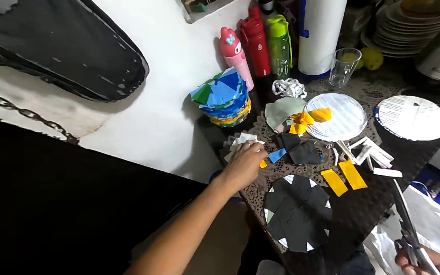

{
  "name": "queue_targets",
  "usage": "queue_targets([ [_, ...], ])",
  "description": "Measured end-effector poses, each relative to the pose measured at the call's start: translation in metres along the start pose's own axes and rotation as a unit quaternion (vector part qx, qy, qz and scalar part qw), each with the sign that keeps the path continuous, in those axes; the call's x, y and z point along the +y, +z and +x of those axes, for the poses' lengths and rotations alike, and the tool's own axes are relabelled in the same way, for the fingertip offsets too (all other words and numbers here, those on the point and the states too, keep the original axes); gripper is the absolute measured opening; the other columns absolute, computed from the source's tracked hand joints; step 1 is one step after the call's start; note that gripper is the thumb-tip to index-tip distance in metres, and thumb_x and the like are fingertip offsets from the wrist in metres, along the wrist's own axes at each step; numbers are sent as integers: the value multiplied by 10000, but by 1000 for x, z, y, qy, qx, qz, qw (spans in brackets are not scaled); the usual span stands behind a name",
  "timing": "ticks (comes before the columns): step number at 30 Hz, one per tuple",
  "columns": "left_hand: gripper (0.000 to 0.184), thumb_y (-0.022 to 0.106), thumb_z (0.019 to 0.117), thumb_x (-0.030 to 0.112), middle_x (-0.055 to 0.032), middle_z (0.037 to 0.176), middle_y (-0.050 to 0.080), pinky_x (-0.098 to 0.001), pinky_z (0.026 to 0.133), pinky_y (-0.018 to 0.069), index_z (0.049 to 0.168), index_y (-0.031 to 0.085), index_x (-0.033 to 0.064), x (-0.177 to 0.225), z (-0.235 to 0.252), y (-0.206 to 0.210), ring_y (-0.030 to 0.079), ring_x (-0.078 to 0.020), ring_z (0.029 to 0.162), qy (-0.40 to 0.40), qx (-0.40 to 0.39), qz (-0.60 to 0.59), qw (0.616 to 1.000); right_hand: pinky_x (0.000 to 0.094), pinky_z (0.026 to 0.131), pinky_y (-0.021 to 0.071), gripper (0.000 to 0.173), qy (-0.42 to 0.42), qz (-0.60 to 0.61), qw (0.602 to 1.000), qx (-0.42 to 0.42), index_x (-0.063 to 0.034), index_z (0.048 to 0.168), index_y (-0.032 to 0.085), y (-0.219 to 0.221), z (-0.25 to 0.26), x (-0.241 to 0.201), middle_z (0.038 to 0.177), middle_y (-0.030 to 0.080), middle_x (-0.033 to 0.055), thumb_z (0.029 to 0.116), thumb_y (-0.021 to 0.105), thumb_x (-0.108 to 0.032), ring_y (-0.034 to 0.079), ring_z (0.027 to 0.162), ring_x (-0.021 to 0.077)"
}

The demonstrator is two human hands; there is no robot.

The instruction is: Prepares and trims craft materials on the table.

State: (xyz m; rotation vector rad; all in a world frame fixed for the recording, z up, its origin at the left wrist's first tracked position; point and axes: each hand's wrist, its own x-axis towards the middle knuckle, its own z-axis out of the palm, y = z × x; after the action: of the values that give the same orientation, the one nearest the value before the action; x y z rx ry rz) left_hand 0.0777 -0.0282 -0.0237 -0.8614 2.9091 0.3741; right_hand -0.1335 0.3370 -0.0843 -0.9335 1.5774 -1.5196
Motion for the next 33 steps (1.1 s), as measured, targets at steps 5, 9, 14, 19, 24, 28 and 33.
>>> queue_targets([
  [5, 197, 574, 1006, 83, -196, 1154, 705, -582, 1049, 435, 1058, 741, -9, -13, -3, 6, 603, -408, 1213, 4, 79, -18, 997, 125, 529, 490, 105, -7, -44, 998, 37, -231, 881, 680, 51, 35, -31, 727, 654, -207, 872, 703, -128, 570, 577, -81],
  [9, 158, 647, 991, 114, -165, 1021, 716, -483, 898, 549, 1058, 717, -10, -9, 0, -2, 693, -278, 966, -130, 156, -213, 956, 136, 487, 481, 56, -16, -37, 998, 41, -168, 904, 654, 98, 80, -41, 689, 617, -151, 855, 680, -160, 556, 537, -49],
  [14, 112, 661, 964, 9, -107, 972, 682, -315, 781, 577, 1071, 643, -21, -5, -1, 2, 675, -152, 843, -205, 157, -556, 790, 185, 604, 537, 81, -51, -29, 998, 6, -26, 990, 640, 153, 136, -55, 809, 678, -33, 915, 653, -53, 635, 668, 16],
  [19, 102, 637, 958, -39, -100, 963, 663, -294, 788, 587, 1057, 615, -26, 10, -12, -1, 678, -145, 853, -196, 152, -619, 745, 188, 662, 536, 93, -72, -19, 996, 49, -21, 981, 654, 193, 170, -58, 835, 684, 9, 913, 698, -66, 638, 709, 22],
  [24, 88, 650, 932, -47, -70, 942, 677, -261, 786, 564, 1013, 650, -12, 17, -17, 5, 665, -99, 848, -156, 191, -559, 792, 190, 673, 528, 133, -83, -57, 990, 96, -28, 966, 629, 210, 189, -53, 817, 672, 23, 890, 737, -43, 631, 704, 24],
  [28, 146, 675, 928, 14, -62, 998, 736, -258, 828, 579, 1070, 706, 17, 21, -18, 11, 705, -80, 898, -124, 218, -475, 844, 186, 627, 505, 147, -82, -58, 989, 110, -32, 956, 622, 212, 195, -49, 764, 636, 8, 884, 749, -40, 598, 652, 19],
  [33, 100, 656, 963, 73, -32, 939, 734, -248, 786, 564, 1021, 732, 42, 24, -16, 15, 685, -53, 832, -121, 257, -426, 859, 201, 607, 515, 147, -68, -17, 989, 127, -41, 929, 621, 210, 200, -45, 743, 648, 8, 868, 746, 5, 612, 631, 37],
])
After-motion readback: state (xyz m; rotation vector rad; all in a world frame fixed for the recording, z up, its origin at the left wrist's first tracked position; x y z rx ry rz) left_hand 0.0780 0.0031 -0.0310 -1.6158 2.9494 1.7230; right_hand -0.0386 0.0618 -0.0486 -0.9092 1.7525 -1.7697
